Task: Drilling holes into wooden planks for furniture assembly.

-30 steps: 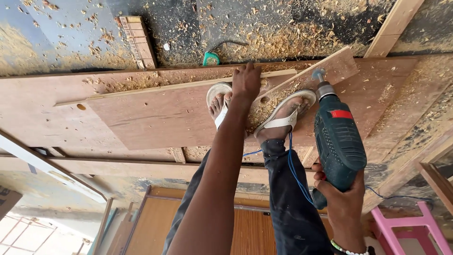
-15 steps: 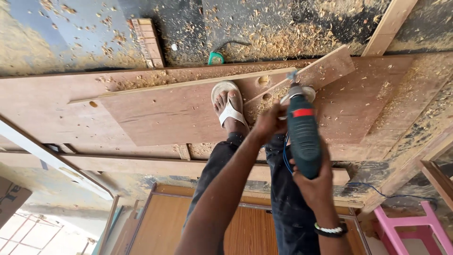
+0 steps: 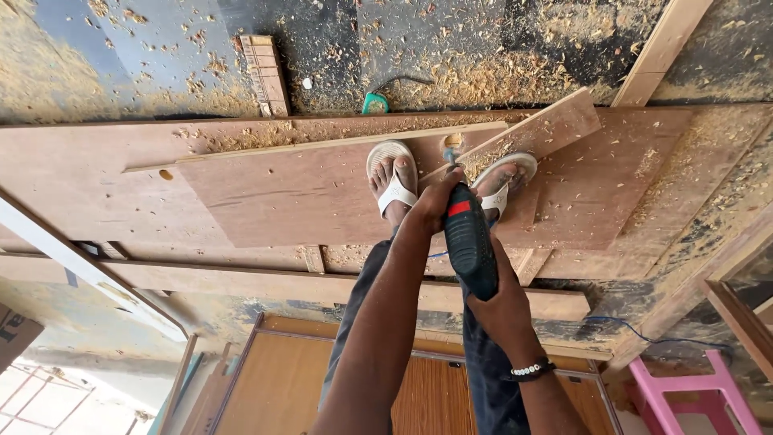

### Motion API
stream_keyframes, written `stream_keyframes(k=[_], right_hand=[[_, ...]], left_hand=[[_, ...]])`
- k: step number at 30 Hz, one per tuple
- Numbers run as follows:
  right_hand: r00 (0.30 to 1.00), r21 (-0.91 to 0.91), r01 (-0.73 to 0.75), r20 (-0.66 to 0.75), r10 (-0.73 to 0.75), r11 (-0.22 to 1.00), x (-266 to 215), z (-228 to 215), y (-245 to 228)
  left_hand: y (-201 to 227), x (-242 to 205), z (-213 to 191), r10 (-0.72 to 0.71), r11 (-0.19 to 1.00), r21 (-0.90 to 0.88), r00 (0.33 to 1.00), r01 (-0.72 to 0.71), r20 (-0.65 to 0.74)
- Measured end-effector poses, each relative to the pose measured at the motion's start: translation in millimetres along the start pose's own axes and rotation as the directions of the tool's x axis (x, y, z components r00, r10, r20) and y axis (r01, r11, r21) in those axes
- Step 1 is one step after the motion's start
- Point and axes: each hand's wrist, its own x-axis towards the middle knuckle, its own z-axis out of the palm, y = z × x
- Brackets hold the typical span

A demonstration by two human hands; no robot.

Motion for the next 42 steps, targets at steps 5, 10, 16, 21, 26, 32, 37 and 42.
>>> stream_keyframes(k=[5, 10, 16, 21, 26, 32, 37, 42], right_hand=[[0.974, -0.035, -0.213, 0.066, 0.215, 0.976, 14, 2, -6], [0.997, -0.005, -0.075, 0.018, 0.075, 0.997, 19, 14, 9], [0.998, 0.019, -0.058, 0.01, 0.058, 0.998, 28, 12, 15], [0.967, -0.115, -0.236, 0.066, 0.245, 0.965, 29, 5, -17], [0.961, -0.188, -0.229, 0.114, 0.253, 0.955, 34, -1, -35], [0.993, 0.11, -0.112, 0.044, 0.108, 0.988, 36, 0, -9], [0.999, 0.127, 0.03, -0.026, -0.027, 0.991, 45, 3, 1], [0.995, -0.021, -0.09, -0.041, 0.089, 0.996, 50, 8, -10]], left_hand=[[1, 20, -10, 0.032, 0.999, 0.029, 0.999, -0.033, 0.015], [6, 25, -12, 0.027, 0.999, 0.039, 1.0, -0.027, 0.016], [9, 25, -2, 0.041, 0.999, 0.022, 0.998, -0.042, 0.037], [8, 14, -9, 0.058, 0.997, -0.063, 0.993, -0.052, 0.1], [18, 4, -2, 0.059, 0.996, -0.069, 0.997, -0.056, 0.051], [7, 0, 14, -0.078, 0.983, 0.162, 0.997, 0.082, -0.029], [14, 5, 26, -0.115, 0.971, 0.195, 0.985, 0.139, -0.129], [15, 15, 13, -0.106, 0.982, 0.15, 0.99, 0.118, -0.09]])
